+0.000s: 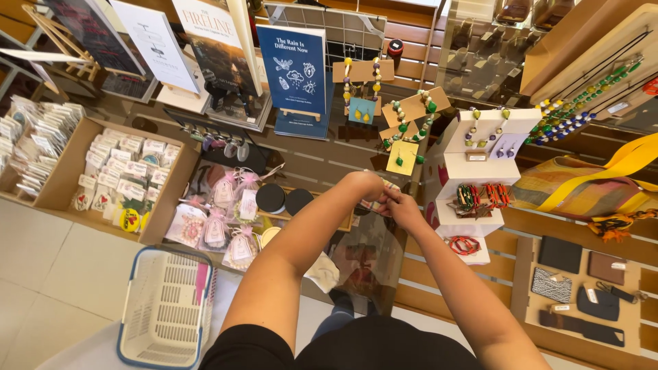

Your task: Cleaning and dusting various merchandise items on a display counter using a cloth.

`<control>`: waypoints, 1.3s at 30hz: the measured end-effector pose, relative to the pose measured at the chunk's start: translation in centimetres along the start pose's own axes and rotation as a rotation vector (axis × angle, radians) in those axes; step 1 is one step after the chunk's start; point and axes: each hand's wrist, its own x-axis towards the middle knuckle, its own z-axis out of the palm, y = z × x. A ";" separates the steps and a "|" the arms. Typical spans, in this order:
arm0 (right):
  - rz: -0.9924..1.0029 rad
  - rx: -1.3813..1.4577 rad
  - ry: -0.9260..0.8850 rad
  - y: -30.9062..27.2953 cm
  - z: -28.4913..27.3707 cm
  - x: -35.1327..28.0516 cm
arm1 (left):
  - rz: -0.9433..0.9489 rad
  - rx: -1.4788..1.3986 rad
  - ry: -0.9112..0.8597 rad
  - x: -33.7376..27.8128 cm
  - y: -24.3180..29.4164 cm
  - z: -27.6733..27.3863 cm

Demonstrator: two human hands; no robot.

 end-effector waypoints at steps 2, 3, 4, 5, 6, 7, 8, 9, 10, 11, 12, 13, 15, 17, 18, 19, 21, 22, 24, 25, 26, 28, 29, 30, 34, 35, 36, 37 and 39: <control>0.016 -0.006 -0.010 -0.6 -1.1 -1.0 | 0.013 -0.001 0.006 4.1 0.2 2.1; 0.028 -0.007 -0.016 -0.9 -1.6 -1.5 | 0.028 0.006 0.012 6.1 0.3 3.3; 0.031 -0.013 -0.026 -0.7 -2.1 -1.7 | 0.021 -0.005 0.014 6.4 1.1 3.5; 0.043 0.000 -0.018 -0.5 -2.6 -2.0 | 0.025 -0.011 0.025 6.8 1.8 3.8; 0.049 0.016 -0.010 -0.6 -2.9 -1.9 | 0.026 -0.013 0.038 7.1 2.2 3.6; 0.046 0.012 -0.021 -0.3 -3.3 -2.0 | 0.016 -0.017 0.042 7.5 2.5 4.1; 0.049 0.049 -0.013 0.0 -3.5 -2.0 | -0.024 -0.109 0.136 7.8 2.6 4.7; 0.052 0.087 -0.005 0.3 -3.8 -2.0 | -0.064 -0.200 0.231 8.2 2.8 5.2; 0.054 0.088 -0.016 0.5 -4.0 -1.9 | -0.075 -0.204 0.229 11.9 2.8 7.3; 0.042 0.106 -0.010 0.6 -4.3 -1.7 | -0.136 -0.278 0.252 15.5 2.8 9.4; 0.032 0.124 -0.002 0.9 -4.5 -1.7 | -0.196 -0.352 0.275 19.2 2.9 11.7; 0.036 0.125 -0.011 0.8 -4.6 -1.7 | -0.205 -0.356 0.272 12.0 5.8 8.7; 0.038 0.154 -0.048 0.4 -4.9 -1.7 | -0.329 -0.640 0.375 -2.4 8.7 0.6; 0.047 0.163 -0.075 -1.1 -5.4 -1.8 | -0.306 -0.597 0.465 -1.1 9.3 3.4; 0.054 0.170 -0.094 -2.0 -5.8 -1.9 | -0.275 -0.551 0.556 -0.3 9.6 4.7; 0.054 0.172 -0.100 -2.9 -6.0 -1.6 | -0.281 -0.550 0.555 -0.5 9.8 5.4; -0.047 0.071 0.034 -5.0 -6.6 -1.1 | -0.249 -0.629 0.579 -0.6 10.2 6.8; -0.043 0.069 0.030 -5.0 -7.3 0.0 | -0.253 -0.633 0.577 -1.2 10.6 6.6; -0.138 -0.079 0.160 -5.1 -8.6 2.2 | -0.257 -0.668 0.565 -2.4 11.1 6.1; -0.136 -0.082 0.155 -4.8 -9.1 3.3 | -0.262 -0.673 0.566 -2.4 11.3 6.2; -0.152 -0.152 0.191 -4.4 -9.5 4.5 | -0.274 -0.669 0.566 -2.4 11.4 6.1; -0.168 -0.226 0.221 -2.9 -10.5 7.1 | -0.290 -0.670 0.567 -2.5 11.6 6.0; -0.153 -0.298 0.230 -1.7 -11.0 8.7 | -0.292 -0.663 0.574 -2.6 11.7 5.9; -0.140 -0.368 0.240 -0.5 -11.4 10.3 | -0.293 -0.653 0.581 -2.8 11.7 5.7; -0.107 -0.618 0.305 -1.1 -10.4 9.6 | -0.297 -0.632 0.592 -2.2 11.8 5.9; -0.120 -0.640 0.316 -0.8 -10.5 9.7 | -0.301 -0.641 0.583 -2.1 11.8 5.8; -0.137 -0.662 0.323 -0.7 -10.4 9.9 | -0.308 -0.651 0.575 -2.2 11.7 5.7; -0.136 -0.662 0.322 -0.8 -10.4 9.7 | -0.309 -0.652 0.575 -2.0 11.7 5.7; -0.169 -0.671 0.315 -1.0 -10.2 9.4 | -0.311 -0.650 0.592 -1.6 11.5 5.9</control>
